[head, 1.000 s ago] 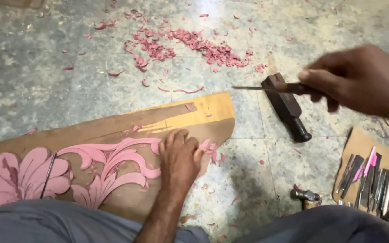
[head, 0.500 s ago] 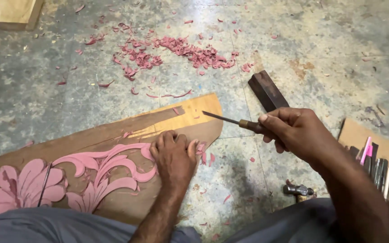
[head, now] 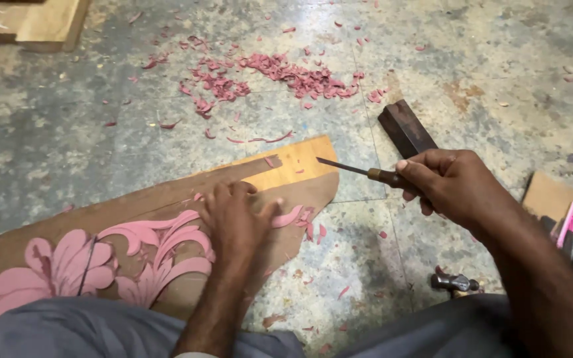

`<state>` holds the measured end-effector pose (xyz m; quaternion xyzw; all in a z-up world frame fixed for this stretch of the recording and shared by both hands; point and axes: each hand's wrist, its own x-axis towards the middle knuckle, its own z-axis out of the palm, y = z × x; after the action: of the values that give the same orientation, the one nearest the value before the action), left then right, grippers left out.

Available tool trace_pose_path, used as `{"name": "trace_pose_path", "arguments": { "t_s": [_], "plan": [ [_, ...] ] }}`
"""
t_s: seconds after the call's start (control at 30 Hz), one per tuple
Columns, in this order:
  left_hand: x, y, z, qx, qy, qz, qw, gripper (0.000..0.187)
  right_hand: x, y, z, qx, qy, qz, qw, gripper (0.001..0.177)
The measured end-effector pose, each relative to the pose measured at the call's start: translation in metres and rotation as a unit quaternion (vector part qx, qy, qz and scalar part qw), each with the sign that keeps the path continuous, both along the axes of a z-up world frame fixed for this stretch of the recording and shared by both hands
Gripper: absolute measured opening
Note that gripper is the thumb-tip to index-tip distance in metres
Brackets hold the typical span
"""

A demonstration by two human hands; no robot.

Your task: The person carves intricate floral patterns into a wooden board using various chisels and a mallet while seated on the floor.

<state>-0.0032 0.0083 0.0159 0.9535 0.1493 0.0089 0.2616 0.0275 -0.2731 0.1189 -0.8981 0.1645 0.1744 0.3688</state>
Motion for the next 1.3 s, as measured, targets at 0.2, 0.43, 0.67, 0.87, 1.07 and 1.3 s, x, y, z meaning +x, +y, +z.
{"name": "trace_pose_path", "arguments": {
  "t_s": [0.2,0.43,0.67,0.87,1.07,1.3],
  "plan": [
    [-0.014,-0.015,0.003,0.018,0.012,-0.044,0.999,0.06,-0.001,-0.005,-0.005,-0.007,0.005,0.014,1.0,0.037],
    [-0.024,-0.004,-0.007,0.01,-0.093,-0.214,0.972,0.03,-0.002,-0.006,-0.005,0.0,-0.016,0.031,0.999,0.035],
    [-0.032,0.0,-0.026,0.073,-0.187,-0.328,0.923,0.031,-0.004,-0.01,-0.012,0.004,-0.021,0.05,0.999,0.035],
    [-0.05,0.017,-0.002,0.075,-0.148,-0.336,0.927,0.016,-0.005,-0.014,-0.015,0.007,-0.035,0.056,0.998,0.034],
    [-0.036,0.031,-0.033,0.16,-0.165,-0.36,0.904,0.016,-0.007,-0.017,-0.017,-0.003,-0.036,0.062,0.997,0.036],
    [-0.049,-0.014,-0.064,0.222,-0.129,-0.284,0.924,0.021,-0.011,-0.017,-0.014,-0.011,-0.039,0.061,0.997,0.035]
  ]
}}
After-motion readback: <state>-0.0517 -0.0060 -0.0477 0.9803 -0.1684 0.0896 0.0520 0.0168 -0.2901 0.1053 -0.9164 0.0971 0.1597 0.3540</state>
